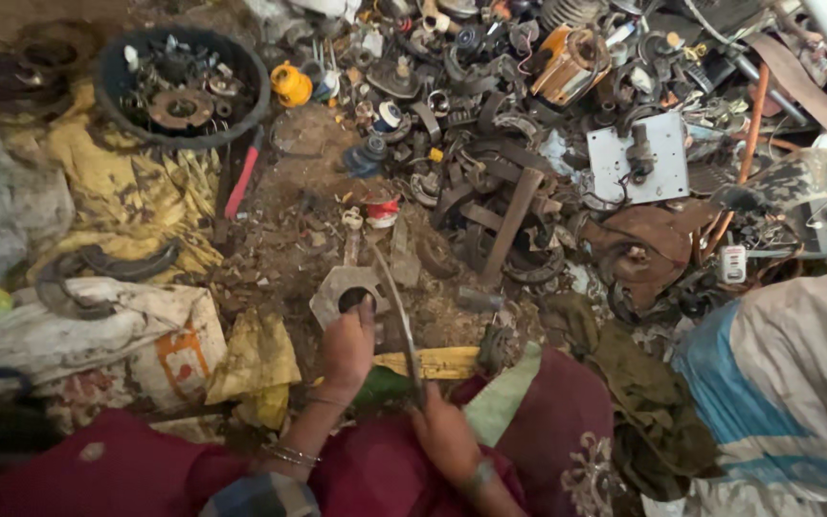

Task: The person sits on the floor and repeatedly strikes a metal part with a hammer while holding it in place with the other hand. The person adjusts the part's position several times and continues hammering throughout the clip.

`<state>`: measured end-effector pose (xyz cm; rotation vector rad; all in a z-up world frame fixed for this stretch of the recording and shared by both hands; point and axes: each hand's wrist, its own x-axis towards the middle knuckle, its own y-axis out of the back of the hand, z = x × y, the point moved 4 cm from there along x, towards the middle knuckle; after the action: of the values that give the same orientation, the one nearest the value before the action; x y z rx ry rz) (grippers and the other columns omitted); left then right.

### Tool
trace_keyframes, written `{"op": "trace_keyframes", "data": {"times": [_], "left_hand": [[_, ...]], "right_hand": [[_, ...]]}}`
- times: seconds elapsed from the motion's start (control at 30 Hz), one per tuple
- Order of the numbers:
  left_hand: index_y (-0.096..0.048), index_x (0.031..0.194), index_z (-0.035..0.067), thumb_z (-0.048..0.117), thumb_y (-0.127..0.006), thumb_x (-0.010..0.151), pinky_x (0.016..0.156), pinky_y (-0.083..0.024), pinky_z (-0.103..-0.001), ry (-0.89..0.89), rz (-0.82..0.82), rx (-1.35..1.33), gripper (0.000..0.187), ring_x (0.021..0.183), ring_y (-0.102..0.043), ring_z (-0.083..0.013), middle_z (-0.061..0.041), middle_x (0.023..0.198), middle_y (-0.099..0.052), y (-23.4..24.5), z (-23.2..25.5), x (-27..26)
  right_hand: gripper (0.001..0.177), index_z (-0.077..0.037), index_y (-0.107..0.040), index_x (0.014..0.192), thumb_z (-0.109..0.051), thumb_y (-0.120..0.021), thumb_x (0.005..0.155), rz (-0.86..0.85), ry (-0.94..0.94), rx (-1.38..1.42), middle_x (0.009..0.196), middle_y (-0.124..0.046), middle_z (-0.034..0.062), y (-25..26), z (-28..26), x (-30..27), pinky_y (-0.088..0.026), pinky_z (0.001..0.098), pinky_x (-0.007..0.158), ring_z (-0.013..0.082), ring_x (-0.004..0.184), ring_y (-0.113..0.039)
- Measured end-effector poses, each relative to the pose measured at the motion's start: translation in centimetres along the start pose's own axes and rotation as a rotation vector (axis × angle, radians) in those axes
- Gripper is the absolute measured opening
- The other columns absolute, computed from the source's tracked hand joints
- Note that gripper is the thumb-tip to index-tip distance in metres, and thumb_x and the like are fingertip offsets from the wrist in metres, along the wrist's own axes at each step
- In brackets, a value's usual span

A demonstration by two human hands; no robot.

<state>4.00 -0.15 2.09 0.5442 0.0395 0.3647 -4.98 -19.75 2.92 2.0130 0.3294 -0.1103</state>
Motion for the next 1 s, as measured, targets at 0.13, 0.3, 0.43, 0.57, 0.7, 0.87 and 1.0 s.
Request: {"op": "trace_keyframes", "data": {"times": [0.13, 0.3, 0.43, 0.57, 0.7, 0.87, 1.0], "left_hand": [[-0.069, 0.096, 0.0, 0.042, -0.038, 0.105, 0.066, -0.052, -0.057, 0.083, -0.095, -0.105, 0.053, 0.068, -0.068, -0.0471, -0.028, 0.071, -0.067, -0.5, -0.2, -1.2], [-0.071, 0.087, -0.002, 0.043, -0.038, 0.109, 0.064, -0.047, -0.058, -0.04, -0.003, -0.035, 0.06, 0.068, -0.062, -0.0492, -0.028, 0.071, -0.064, -1.1, -0.7, -0.4], [-0.066, 0.075, -0.003, 0.045, -0.037, 0.111, 0.051, -0.043, -0.054, -0.067, 0.026, 0.01, 0.066, 0.053, -0.054, -0.0411, -0.023, 0.059, -0.055, -2.4, -2.4, -0.5], [-0.055, 0.059, -0.001, 0.047, -0.034, 0.114, 0.046, -0.035, -0.048, 0.067, -0.12, 0.147, 0.077, 0.042, -0.038, -0.0297, -0.017, 0.05, -0.041, -2.8, -4.5, 0.2], [-0.058, 0.071, -0.003, 0.048, -0.038, 0.111, 0.047, -0.04, -0.052, 0.223, -0.032, 0.058, 0.069, 0.044, -0.048, -0.035, -0.022, 0.053, -0.05, -1.0, -5.2, 1.0], [-0.07, 0.091, -0.006, 0.046, -0.046, 0.105, 0.06, -0.047, -0.055, -0.006, 0.155, -0.28, 0.059, 0.07, -0.062, -0.0467, -0.028, 0.079, -0.067, 1.1, -1.5, 0.9], [-0.068, 0.101, -0.008, 0.046, -0.045, 0.107, 0.062, -0.048, -0.052, -0.065, 0.137, -0.322, 0.059, 0.073, -0.064, -0.0459, -0.029, 0.082, -0.069, 0.3, -1.8, 0.5]], "right_hand": [[0.054, -0.005, -0.049, 0.141, -0.025, -0.065, 0.094, 0.162, 0.038, 0.159, 0.074, -0.068, 0.0251, 2.6, -1.0, -2.2, -0.05, 0.0525, 0.057, 0.045, 0.067, -0.067], [0.029, -0.003, -0.061, 0.114, -0.026, -0.06, 0.096, 0.466, 0.008, 0.35, 0.071, -0.073, 0.0194, 8.0, -1.1, -4.3, -0.052, 0.0433, 0.052, 0.0306, 0.058, -0.07], [0.026, 0.001, -0.06, 0.118, -0.018, -0.06, 0.101, 0.346, 0.238, 0.216, 0.1, -0.068, 0.0252, 3.4, 0.3, -1.5, -0.055, 0.0441, 0.053, 0.0326, 0.068, -0.068], [0.04, -0.003, -0.05, 0.13, -0.021, -0.064, 0.098, -0.103, 0.042, -0.169, 0.092, -0.068, 0.0255, -2.5, 2.8, 1.0, -0.051, 0.052, 0.056, 0.041, 0.067, -0.067], [0.047, -0.005, -0.051, 0.133, -0.024, -0.067, 0.094, 0.255, 0.133, 0.013, 0.072, -0.069, 0.0238, 1.1, 1.1, -0.5, -0.05, 0.0556, 0.053, 0.0455, 0.063, -0.067], [0.035, -0.005, -0.05, 0.123, -0.026, -0.062, 0.098, 0.295, -0.05, 0.288, 0.074, -0.074, 0.0209, 5.6, -0.9, -0.8, -0.053, 0.0531, 0.056, 0.0419, 0.066, -0.072], [0.038, -0.003, -0.05, 0.126, -0.023, -0.062, 0.096, 0.39, 0.116, 0.252, 0.1, -0.073, 0.0274, 2.7, -0.4, 0.9, -0.056, 0.0538, 0.063, 0.0478, 0.085, -0.07]]}}
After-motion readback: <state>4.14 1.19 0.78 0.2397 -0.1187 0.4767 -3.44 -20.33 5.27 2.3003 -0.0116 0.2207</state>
